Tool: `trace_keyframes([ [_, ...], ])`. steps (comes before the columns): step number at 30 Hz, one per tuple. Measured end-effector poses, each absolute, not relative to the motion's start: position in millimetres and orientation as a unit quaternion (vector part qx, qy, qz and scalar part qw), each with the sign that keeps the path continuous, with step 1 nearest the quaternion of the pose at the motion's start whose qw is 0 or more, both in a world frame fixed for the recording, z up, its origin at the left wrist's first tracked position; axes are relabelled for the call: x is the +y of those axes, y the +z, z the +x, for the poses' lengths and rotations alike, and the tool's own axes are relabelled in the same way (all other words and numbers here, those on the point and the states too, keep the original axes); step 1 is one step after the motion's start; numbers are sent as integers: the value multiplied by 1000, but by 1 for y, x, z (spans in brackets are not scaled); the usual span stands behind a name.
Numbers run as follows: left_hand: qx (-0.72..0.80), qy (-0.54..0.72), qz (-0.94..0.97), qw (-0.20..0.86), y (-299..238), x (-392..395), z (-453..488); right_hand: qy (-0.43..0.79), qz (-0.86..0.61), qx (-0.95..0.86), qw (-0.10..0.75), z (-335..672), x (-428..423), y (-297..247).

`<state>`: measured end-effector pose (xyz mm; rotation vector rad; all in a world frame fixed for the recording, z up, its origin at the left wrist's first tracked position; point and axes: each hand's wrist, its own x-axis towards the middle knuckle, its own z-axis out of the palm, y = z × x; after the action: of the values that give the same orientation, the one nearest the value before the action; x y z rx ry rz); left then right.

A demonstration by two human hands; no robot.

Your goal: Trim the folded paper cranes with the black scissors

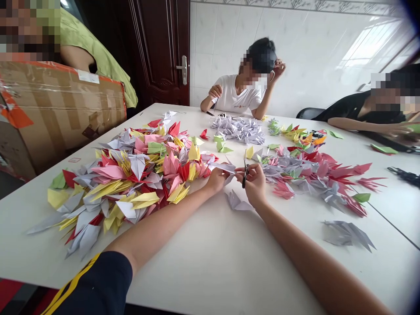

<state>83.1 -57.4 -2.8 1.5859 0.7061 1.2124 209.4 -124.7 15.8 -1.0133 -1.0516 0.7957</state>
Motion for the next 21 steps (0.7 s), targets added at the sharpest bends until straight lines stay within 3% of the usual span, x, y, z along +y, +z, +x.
trace_keyframes([
  [12, 349, 453, 710, 412, 3, -66, 82, 333, -451, -440, 702, 205, -123, 9],
  [21, 434, 378, 786, 227, 26, -88, 72, 271, -431, -508, 695, 205, -130, 13],
])
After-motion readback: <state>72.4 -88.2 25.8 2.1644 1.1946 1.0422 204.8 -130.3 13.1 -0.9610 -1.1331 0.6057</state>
